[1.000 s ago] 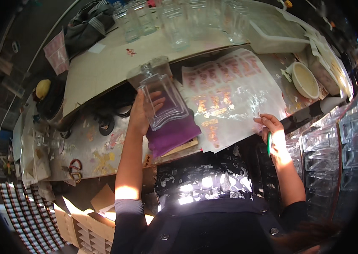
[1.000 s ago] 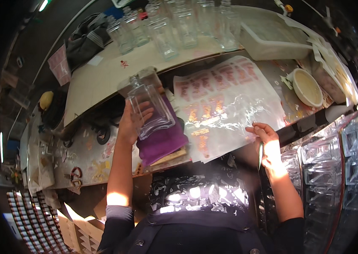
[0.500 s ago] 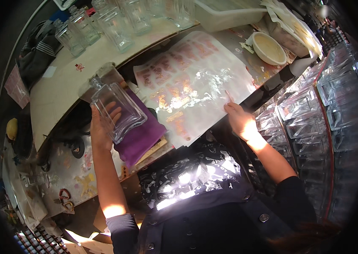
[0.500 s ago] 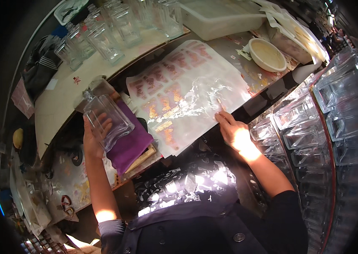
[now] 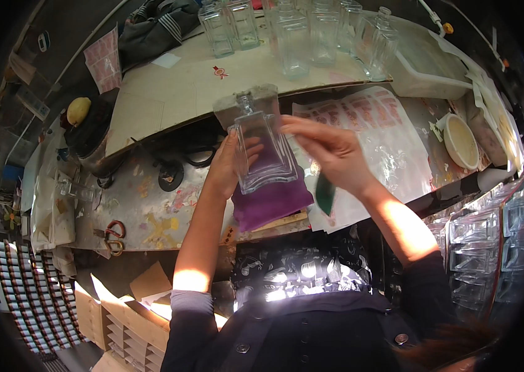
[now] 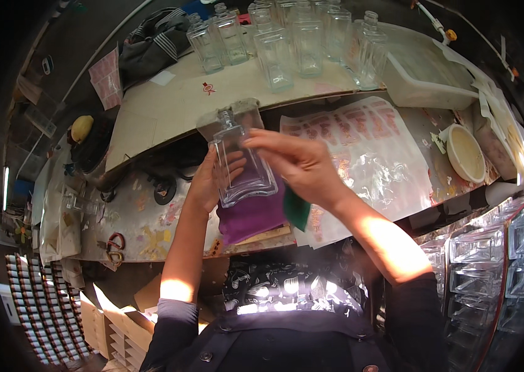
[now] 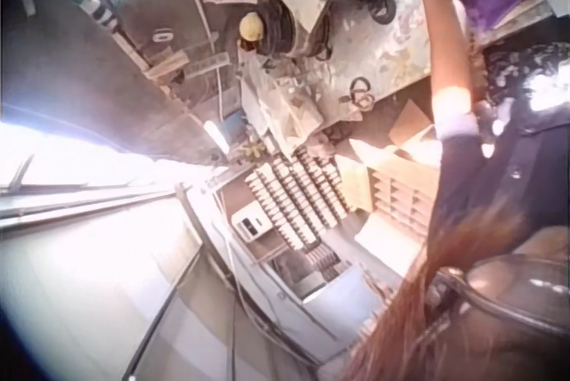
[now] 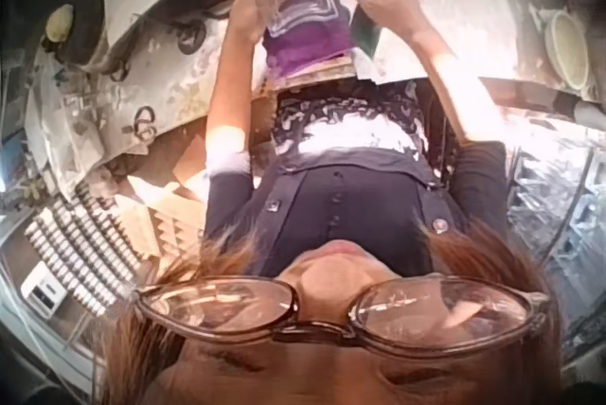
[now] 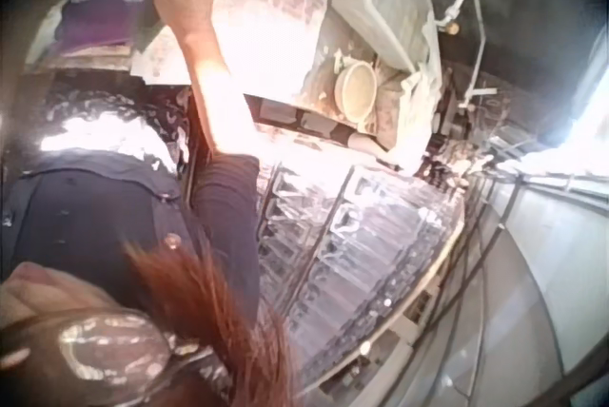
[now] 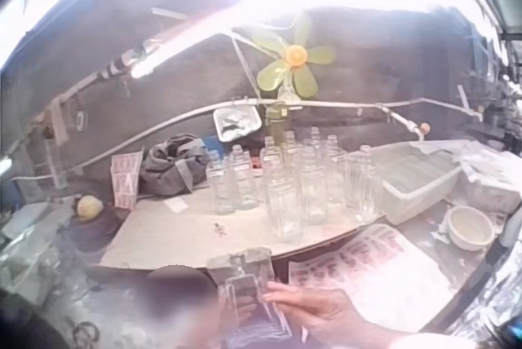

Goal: The person applies gold foil stickers to clear glass bottles. They pick up a bottle, place a sticker on it, and smooth it down with a green plastic scraper. The person then places the finished bottle into a cardboard box and repeats the process with a new bottle.

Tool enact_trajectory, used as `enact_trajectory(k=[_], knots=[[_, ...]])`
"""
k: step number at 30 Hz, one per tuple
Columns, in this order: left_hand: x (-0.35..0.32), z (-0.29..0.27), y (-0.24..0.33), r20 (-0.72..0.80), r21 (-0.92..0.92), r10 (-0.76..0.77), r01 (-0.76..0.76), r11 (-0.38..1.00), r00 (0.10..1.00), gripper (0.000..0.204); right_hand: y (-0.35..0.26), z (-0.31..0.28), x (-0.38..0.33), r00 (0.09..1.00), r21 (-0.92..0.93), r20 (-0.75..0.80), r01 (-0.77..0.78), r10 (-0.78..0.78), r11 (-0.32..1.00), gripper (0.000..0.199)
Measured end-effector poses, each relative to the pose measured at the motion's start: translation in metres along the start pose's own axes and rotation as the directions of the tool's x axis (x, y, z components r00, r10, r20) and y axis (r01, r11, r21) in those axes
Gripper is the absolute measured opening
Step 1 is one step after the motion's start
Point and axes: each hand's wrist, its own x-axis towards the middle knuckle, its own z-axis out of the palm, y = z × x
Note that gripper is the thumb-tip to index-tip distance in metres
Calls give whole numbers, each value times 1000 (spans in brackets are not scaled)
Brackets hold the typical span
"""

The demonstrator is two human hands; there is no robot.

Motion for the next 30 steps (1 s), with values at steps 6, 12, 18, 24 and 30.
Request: enact_trajectory(k=[6,12,18,24,30], knots=[[0,19,16,-64,83,122,-117,990,990,44,20,36,-11,970,-531,223,202,-95,823,24],[10,26,12,-133,262,166,-127,957,977,58,9,39,-26,962,-654,269,212,-38,726,24],[12,31,14,-131,258,125,-88,962,983,58,-6,36,-41,953,-633,303,183,24,752,19],[6,28,21,-166,238,86,-45,970,982,60,3,14,-17,824,-303,-17,-544,566,783,39],[-33,8,10,3,325,34,-33,945,999,89,31,6,-12,617,-117,213,-754,758,647,62]])
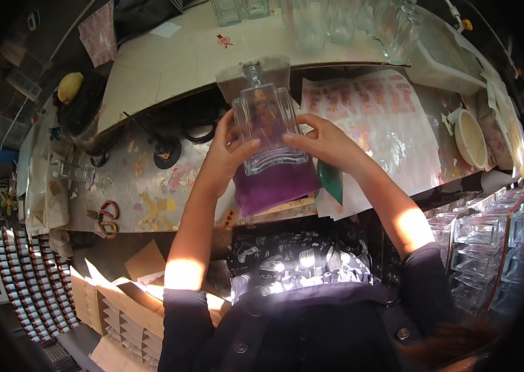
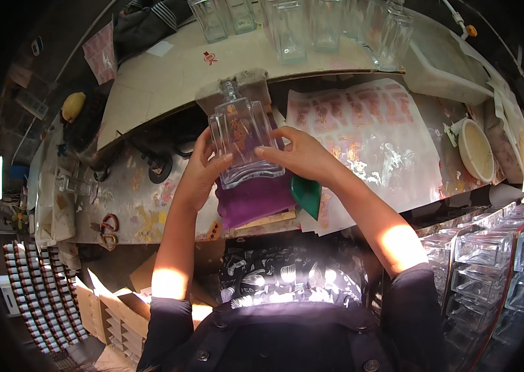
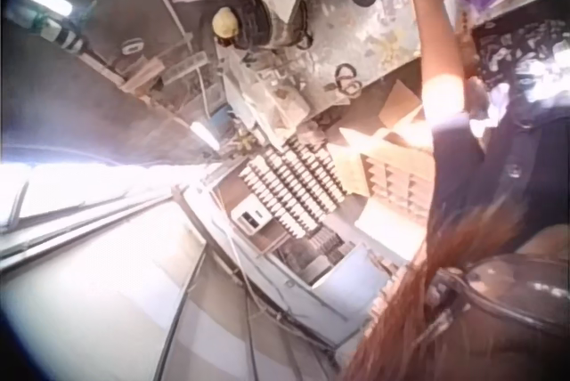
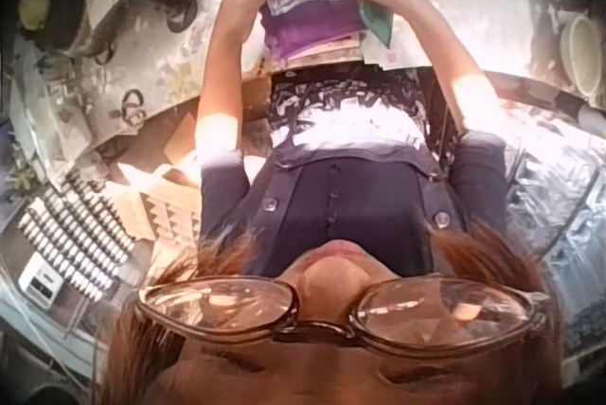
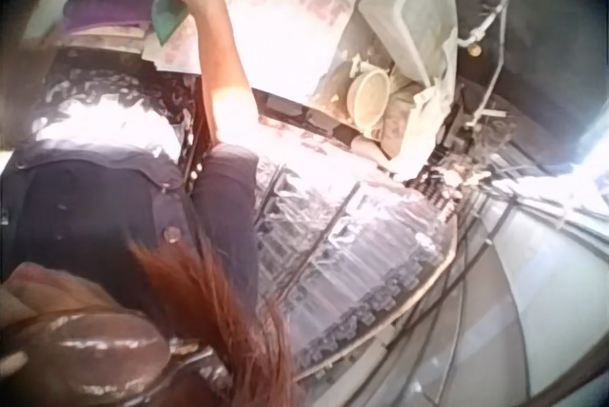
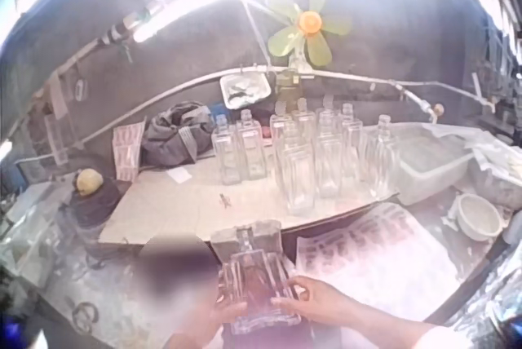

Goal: The person applies gold foil stickers to clear glass bottles. They pick up a bottle, place a sticker on it, and smooth it down with a green plastic scraper. The person then places the finished bottle into a cardboard box and repeats the process with a new bottle.

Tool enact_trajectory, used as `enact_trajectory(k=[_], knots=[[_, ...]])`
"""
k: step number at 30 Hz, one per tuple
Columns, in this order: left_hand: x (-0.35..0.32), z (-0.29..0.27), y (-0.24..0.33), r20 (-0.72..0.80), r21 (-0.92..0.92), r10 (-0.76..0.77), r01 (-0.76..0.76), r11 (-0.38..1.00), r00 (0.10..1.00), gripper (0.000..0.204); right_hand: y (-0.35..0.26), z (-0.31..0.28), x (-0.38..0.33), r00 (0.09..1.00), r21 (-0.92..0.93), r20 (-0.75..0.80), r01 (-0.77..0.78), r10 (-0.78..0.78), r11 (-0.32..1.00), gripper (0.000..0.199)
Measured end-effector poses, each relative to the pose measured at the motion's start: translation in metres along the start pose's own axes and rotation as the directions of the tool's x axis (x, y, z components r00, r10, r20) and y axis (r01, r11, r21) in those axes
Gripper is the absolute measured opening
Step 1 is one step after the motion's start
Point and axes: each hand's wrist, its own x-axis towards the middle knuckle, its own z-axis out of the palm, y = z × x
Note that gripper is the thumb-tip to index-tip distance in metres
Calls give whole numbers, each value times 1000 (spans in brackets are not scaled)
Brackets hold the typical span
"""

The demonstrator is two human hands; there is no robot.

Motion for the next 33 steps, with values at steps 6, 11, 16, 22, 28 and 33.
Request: enact_trajectory(k=[6,11,16,22,28,33], knots=[[-10,-1,0,16,-31,14,-14,999,1000,83,-6,0,-4,998,3,55,-30,29,1000,60],[-8,-3,-4,40,-61,22,-19,998,999,82,-1,-1,-4,998,9,60,-35,34,999,59],[-4,-9,-7,35,-276,-65,72,959,997,73,6,-5,-2,993,143,112,-55,38,988,52],[-7,-9,-9,17,-126,-30,32,992,999,69,2,-5,-4,991,208,127,-73,48,975,49],[-9,0,-4,1,-127,7,-7,992,1000,84,3,0,-2,997,72,61,-54,50,996,47],[-7,-3,-7,11,-133,18,-17,991,1000,83,-1,2,-4,999,-37,33,-9,10,999,55]])
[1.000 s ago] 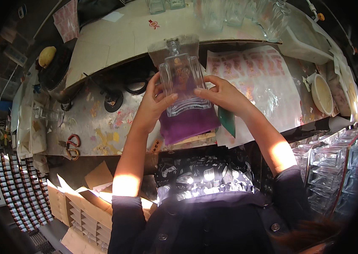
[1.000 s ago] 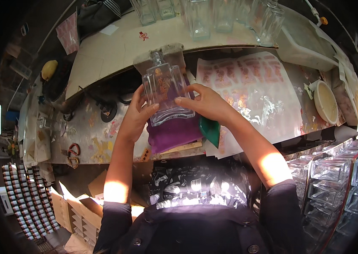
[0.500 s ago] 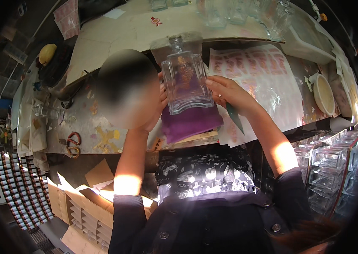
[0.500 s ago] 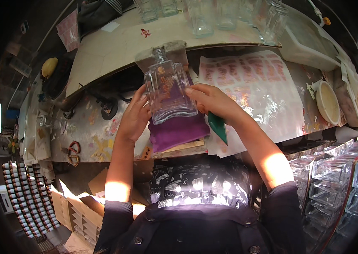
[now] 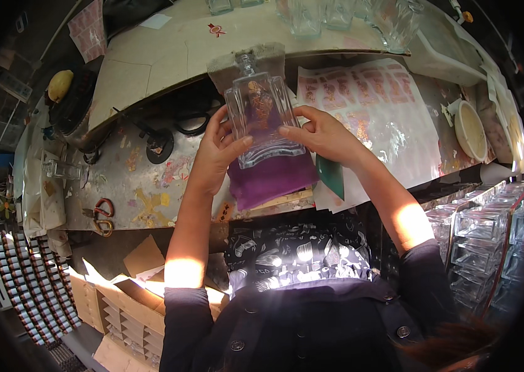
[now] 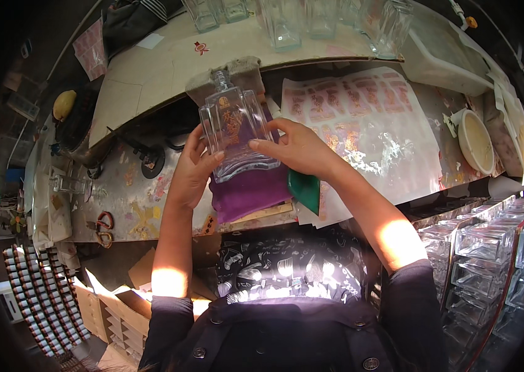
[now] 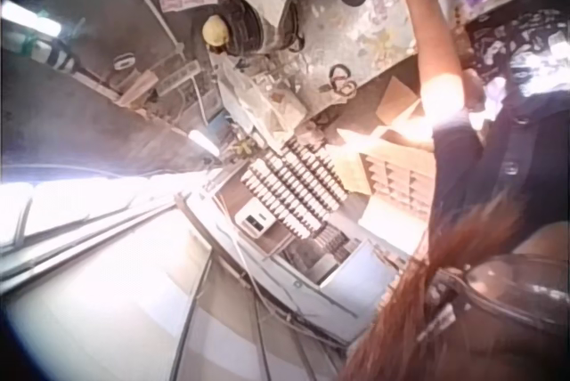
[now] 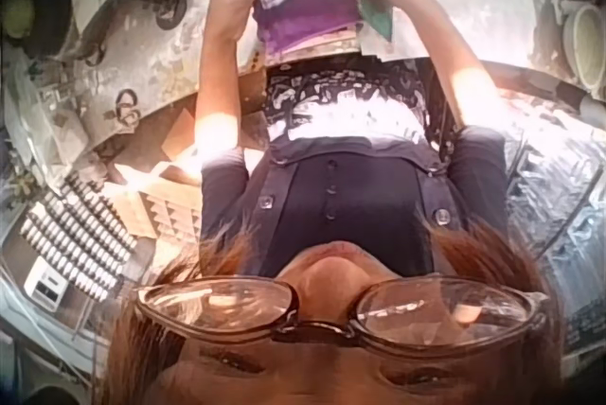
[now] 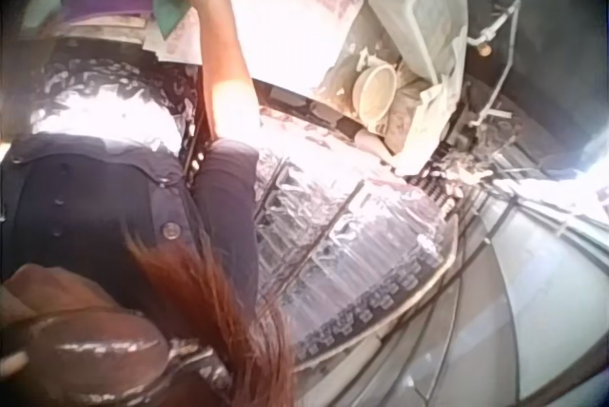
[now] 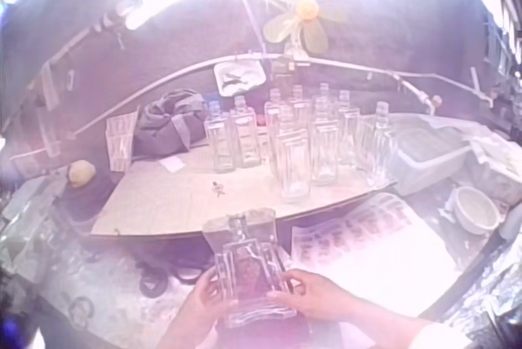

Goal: The person applies gold foil stickers to clear glass bottles. They pick up a bottle, place a sticker on it, and smooth it down with a green plastic scraper. The person then places the finished bottle into a cardboard box and repeats the process with a new bottle.

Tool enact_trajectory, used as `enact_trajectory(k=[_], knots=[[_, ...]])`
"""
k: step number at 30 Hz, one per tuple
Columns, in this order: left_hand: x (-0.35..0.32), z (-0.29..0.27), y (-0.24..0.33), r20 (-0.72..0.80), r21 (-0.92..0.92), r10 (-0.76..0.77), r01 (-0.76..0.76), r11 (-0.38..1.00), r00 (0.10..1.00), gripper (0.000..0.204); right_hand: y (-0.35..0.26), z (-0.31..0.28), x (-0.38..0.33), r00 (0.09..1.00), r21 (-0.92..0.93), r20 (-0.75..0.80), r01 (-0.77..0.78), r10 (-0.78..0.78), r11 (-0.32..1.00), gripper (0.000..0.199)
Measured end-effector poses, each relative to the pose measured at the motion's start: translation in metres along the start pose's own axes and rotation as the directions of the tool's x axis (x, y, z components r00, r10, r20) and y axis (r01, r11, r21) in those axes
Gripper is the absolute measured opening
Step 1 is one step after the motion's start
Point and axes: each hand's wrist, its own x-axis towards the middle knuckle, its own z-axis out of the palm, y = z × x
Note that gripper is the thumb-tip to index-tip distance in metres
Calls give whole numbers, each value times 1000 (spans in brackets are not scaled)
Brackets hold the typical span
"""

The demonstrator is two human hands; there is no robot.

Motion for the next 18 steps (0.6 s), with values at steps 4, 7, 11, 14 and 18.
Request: enact_trajectory(k=[4,7,11,14,18], knots=[[-1,2,3,-1,6,9,-9,1000,1000,83,-1,2,0,1000,5,-16,-13,13,1000,56],[1,1,0,5,-12,8,-8,1000,1000,83,6,3,1,998,77,-49,-35,39,996,50],[1,1,1,-8,1,-2,2,1000,1000,86,37,-18,-5,948,824,144,-273,283,497,55],[-2,6,2,-35,12,-2,3,1000,999,87,22,-11,-22,971,841,-53,-83,233,535,46],[-3,2,-1,-49,5,1,0,1000,999,87,-20,-15,-26,970,362,-118,242,-214,900,17]])
